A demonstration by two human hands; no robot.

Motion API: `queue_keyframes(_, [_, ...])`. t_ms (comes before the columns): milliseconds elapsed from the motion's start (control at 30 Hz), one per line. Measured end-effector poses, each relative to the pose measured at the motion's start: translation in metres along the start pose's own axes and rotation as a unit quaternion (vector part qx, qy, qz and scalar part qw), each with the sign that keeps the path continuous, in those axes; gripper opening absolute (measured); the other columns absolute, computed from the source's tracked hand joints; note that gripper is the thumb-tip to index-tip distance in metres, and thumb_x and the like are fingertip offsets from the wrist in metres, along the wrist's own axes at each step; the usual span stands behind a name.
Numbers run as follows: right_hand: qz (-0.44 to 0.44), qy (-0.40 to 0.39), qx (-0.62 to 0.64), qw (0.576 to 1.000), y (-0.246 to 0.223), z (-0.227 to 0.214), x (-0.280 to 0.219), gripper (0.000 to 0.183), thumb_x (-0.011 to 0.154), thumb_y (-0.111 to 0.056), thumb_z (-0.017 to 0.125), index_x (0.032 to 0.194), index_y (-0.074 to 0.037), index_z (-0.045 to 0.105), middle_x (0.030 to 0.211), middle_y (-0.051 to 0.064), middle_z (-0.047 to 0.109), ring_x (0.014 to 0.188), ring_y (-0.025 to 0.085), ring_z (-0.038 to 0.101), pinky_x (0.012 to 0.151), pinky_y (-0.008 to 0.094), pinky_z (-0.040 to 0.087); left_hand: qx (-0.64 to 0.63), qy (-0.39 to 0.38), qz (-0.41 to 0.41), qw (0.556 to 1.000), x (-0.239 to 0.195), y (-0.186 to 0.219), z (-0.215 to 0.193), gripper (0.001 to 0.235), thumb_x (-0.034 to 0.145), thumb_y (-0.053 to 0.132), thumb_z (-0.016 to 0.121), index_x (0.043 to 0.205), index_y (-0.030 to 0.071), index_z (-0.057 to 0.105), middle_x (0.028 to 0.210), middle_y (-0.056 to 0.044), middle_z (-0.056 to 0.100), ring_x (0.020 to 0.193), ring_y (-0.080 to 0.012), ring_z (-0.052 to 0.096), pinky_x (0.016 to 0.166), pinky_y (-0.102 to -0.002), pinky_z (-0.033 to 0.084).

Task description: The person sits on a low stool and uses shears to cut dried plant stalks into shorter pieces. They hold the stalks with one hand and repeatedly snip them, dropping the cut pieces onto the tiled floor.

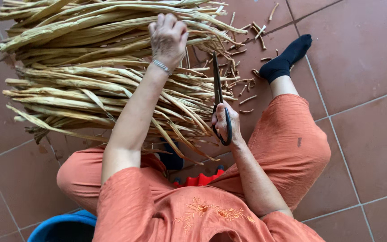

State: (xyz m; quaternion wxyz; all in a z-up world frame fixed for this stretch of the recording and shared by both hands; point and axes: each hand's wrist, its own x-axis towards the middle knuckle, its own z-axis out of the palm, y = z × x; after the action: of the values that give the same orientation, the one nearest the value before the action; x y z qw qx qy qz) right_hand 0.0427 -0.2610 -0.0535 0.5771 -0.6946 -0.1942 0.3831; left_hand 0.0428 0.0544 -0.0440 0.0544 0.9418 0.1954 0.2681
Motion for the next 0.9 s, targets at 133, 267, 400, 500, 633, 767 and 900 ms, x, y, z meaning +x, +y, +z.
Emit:
queue_keyframes(133, [-0.075, -0.045, 0.043, 0.995, 0.000, -0.004, 0.003, 0.075, 0.105, -0.063, 0.039, 0.148, -0.002, 0.052, 0.072, -0.002, 0.059, 0.063, 0.005, 0.052, 0.058, 0.022, 0.045, -0.144, -0.049, -0.058, 0.987, -0.018, 0.013, -0.019, 0.007, 0.097, 0.010, 0.073, 0.091, 0.011, 0.070, 0.087, -0.006, 0.068, 0.084, -0.0226, 0.062, 0.075, -0.039, 0.048])
queue_keyframes(267, [-0.086, -0.032, 0.026, 0.995, -0.002, -0.003, 0.003, 0.077, 0.106, -0.063, 0.039, 0.152, -0.002, 0.048, 0.074, -0.002, 0.058, 0.065, 0.005, 0.052, 0.060, 0.023, 0.046, -0.222, -0.026, -0.047, 0.973, -0.039, 0.029, -0.048, 0.007, 0.092, 0.007, 0.075, 0.088, 0.007, 0.069, 0.087, -0.007, 0.069, 0.083, -0.0245, 0.063, 0.076, -0.038, 0.051])
queue_keyframes(400, [-0.095, 0.006, -0.043, 0.995, -0.010, -0.001, 0.003, 0.071, 0.107, -0.059, 0.041, 0.147, -0.002, 0.053, 0.068, -0.003, 0.057, 0.062, 0.005, 0.055, 0.057, 0.023, 0.047, -0.243, -0.046, -0.031, 0.969, -0.043, 0.042, -0.069, 0.008, 0.090, 0.006, 0.076, 0.088, 0.007, 0.069, 0.088, -0.007, 0.069, 0.085, -0.0249, 0.064, 0.079, -0.038, 0.052])
queue_keyframes(500, [-0.059, 0.005, -0.003, 0.998, -0.017, 0.001, 0.002, 0.067, 0.107, -0.058, 0.044, 0.137, 0.000, 0.061, 0.063, -0.002, 0.054, 0.058, 0.005, 0.054, 0.054, 0.024, 0.045, -0.259, -0.090, -0.031, 0.961, -0.042, 0.046, -0.077, 0.008, 0.088, 0.008, 0.078, 0.085, 0.008, 0.071, 0.086, -0.007, 0.068, 0.085, -0.0264, 0.064, 0.081, -0.038, 0.051])
queue_keyframes(633, [0.010, 0.018, 0.057, 0.998, -0.017, 0.001, -0.003, 0.065, 0.105, -0.056, 0.044, 0.127, 0.001, 0.065, 0.058, -0.001, 0.053, 0.047, 0.005, 0.047, 0.044, 0.024, 0.039, -0.134, -0.078, 0.045, 0.987, -0.045, 0.045, -0.074, 0.013, 0.076, 0.015, 0.081, 0.073, 0.012, 0.069, 0.095, -0.012, 0.068, 0.094, -0.0316, 0.063, 0.082, -0.045, 0.043])
queue_keyframes(767, [0.061, 0.027, 0.143, 0.988, -0.009, -0.008, 0.002, 0.068, 0.104, -0.058, 0.041, 0.127, 0.002, 0.063, 0.059, -0.002, 0.054, 0.045, 0.004, 0.045, 0.043, 0.022, 0.038, -0.099, -0.258, 0.028, 0.961, -0.042, 0.039, -0.061, 0.023, 0.099, 0.030, 0.079, 0.084, 0.014, 0.071, 0.101, -0.009, 0.070, 0.104, -0.0283, 0.063, 0.097, -0.046, 0.043])
queue_keyframes(900, [0.084, 0.067, 0.167, 0.980, 0.002, -0.012, 0.008, 0.074, 0.103, -0.062, 0.038, 0.124, 0.004, 0.064, 0.057, -0.001, 0.055, 0.045, 0.004, 0.046, 0.044, 0.020, 0.038, 0.039, -0.429, -0.016, 0.902, -0.022, 0.038, -0.035, 0.032, 0.107, 0.036, 0.070, 0.085, 0.012, 0.073, 0.095, -0.012, 0.071, 0.099, -0.0270, 0.061, 0.094, -0.048, 0.041])
